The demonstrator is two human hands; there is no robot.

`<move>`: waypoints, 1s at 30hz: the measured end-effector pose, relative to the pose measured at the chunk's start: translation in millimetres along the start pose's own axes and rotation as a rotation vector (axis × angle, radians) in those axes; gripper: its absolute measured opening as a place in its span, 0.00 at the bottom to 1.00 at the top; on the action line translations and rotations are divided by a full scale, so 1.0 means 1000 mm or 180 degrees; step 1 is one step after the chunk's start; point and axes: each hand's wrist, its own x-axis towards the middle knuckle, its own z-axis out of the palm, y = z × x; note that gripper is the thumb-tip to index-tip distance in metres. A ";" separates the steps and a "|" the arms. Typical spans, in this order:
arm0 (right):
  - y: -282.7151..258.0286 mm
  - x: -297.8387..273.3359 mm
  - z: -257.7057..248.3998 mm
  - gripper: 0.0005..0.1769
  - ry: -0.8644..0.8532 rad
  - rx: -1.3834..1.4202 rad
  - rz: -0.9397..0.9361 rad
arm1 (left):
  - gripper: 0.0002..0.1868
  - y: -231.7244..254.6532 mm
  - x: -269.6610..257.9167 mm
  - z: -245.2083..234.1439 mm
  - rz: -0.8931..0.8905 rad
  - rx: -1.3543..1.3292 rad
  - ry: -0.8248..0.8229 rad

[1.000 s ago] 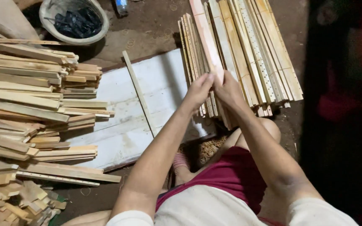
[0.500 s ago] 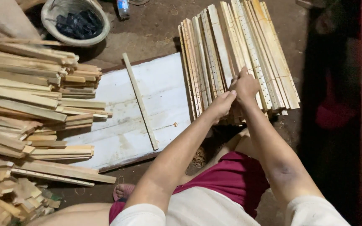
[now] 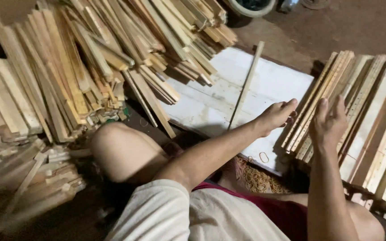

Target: The person gathers wooden slats and organizes them into bundles, securing them with rubber bands.

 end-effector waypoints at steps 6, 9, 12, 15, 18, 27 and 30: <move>-0.099 -0.036 0.144 0.28 -0.0577 0.1068 -0.1651 | 0.44 0.060 -0.077 -0.092 0.0551 -0.1511 0.0286; -0.134 -0.052 0.194 0.33 -0.1107 0.1205 -0.2318 | 0.44 0.085 -0.126 -0.150 0.0598 -0.1824 0.0910; -0.149 -0.061 0.238 0.30 -0.1647 0.0986 -0.2104 | 0.43 0.074 -0.123 -0.231 0.0804 -0.1945 0.1059; -0.158 -0.049 0.289 0.30 -0.1953 0.0322 -0.0734 | 0.49 0.067 -0.147 -0.292 0.0886 -0.0975 0.1208; -0.136 -0.015 0.375 0.20 -0.1560 0.0222 -0.1330 | 0.34 0.048 -0.153 -0.342 0.1036 -0.0859 0.2130; -0.295 -0.004 0.418 0.18 -0.2178 -0.0715 -0.1492 | 0.12 0.058 -0.158 -0.373 0.1035 -0.0803 0.3023; -0.223 0.045 0.501 0.17 -0.2016 -0.0447 -0.1174 | 0.12 0.062 -0.162 -0.379 0.1086 -0.0801 0.3068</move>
